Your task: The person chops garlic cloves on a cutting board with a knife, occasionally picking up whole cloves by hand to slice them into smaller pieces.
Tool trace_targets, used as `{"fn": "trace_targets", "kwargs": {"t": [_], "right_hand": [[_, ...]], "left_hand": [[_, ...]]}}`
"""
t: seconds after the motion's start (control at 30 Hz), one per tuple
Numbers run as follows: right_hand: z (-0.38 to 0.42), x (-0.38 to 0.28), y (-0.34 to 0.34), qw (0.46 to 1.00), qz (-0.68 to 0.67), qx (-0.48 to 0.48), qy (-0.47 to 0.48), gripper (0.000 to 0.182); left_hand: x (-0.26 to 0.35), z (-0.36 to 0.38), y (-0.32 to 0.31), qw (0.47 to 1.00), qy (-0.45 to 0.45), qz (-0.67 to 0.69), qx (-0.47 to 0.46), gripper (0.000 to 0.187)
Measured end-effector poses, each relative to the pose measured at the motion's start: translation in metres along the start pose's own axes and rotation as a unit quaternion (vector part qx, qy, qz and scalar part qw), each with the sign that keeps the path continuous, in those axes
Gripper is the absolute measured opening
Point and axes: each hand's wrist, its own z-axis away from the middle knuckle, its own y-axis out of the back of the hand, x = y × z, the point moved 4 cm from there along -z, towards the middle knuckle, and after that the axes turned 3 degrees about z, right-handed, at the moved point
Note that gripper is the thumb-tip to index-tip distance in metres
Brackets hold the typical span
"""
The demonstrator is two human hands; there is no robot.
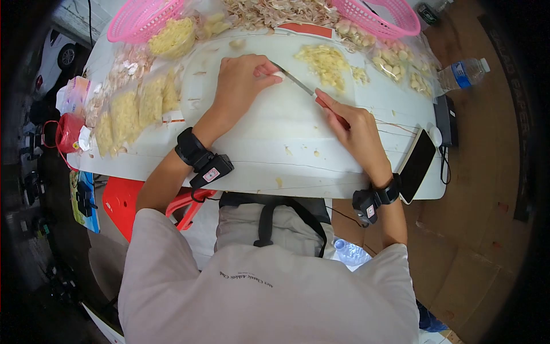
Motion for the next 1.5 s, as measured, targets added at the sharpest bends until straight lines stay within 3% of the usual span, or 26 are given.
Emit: {"fn": "trace_targets", "kwargs": {"t": [0.2, 0.37, 0.8, 0.9, 1.17, 1.23, 1.5], "right_hand": [[-0.001, 0.004, -0.001, 0.998, -0.015, 0.049, 0.046, 0.045], [0.001, 0.004, 0.003, 1.0, -0.016, 0.024, -0.005, 0.044], [-0.001, -0.004, 0.006, 0.999, -0.024, 0.021, -0.001, 0.043], [-0.001, -0.006, 0.005, 0.999, -0.016, -0.015, -0.04, 0.043], [-0.001, 0.001, 0.0, 0.999, -0.015, 0.036, -0.019, 0.042], [-0.001, -0.001, 0.003, 0.999, -0.023, 0.034, -0.028, 0.042], [0.0, -0.003, 0.0, 0.997, -0.046, 0.005, -0.057, 0.043]], "left_hand": [[-0.004, 0.0, -0.001, 1.0, 0.013, 0.028, -0.003, 0.02], [-0.003, 0.001, 0.0, 0.999, 0.008, 0.037, 0.008, 0.021], [-0.001, 0.003, 0.002, 0.999, 0.013, 0.038, 0.014, 0.02], [-0.001, 0.004, 0.002, 0.999, 0.004, 0.038, 0.022, 0.019], [-0.006, 0.003, -0.001, 0.998, 0.014, 0.057, 0.008, 0.021], [-0.003, 0.004, 0.001, 1.0, -0.003, 0.012, 0.024, 0.022], [-0.009, 0.005, -0.002, 0.998, 0.019, 0.051, 0.023, 0.021]]}}
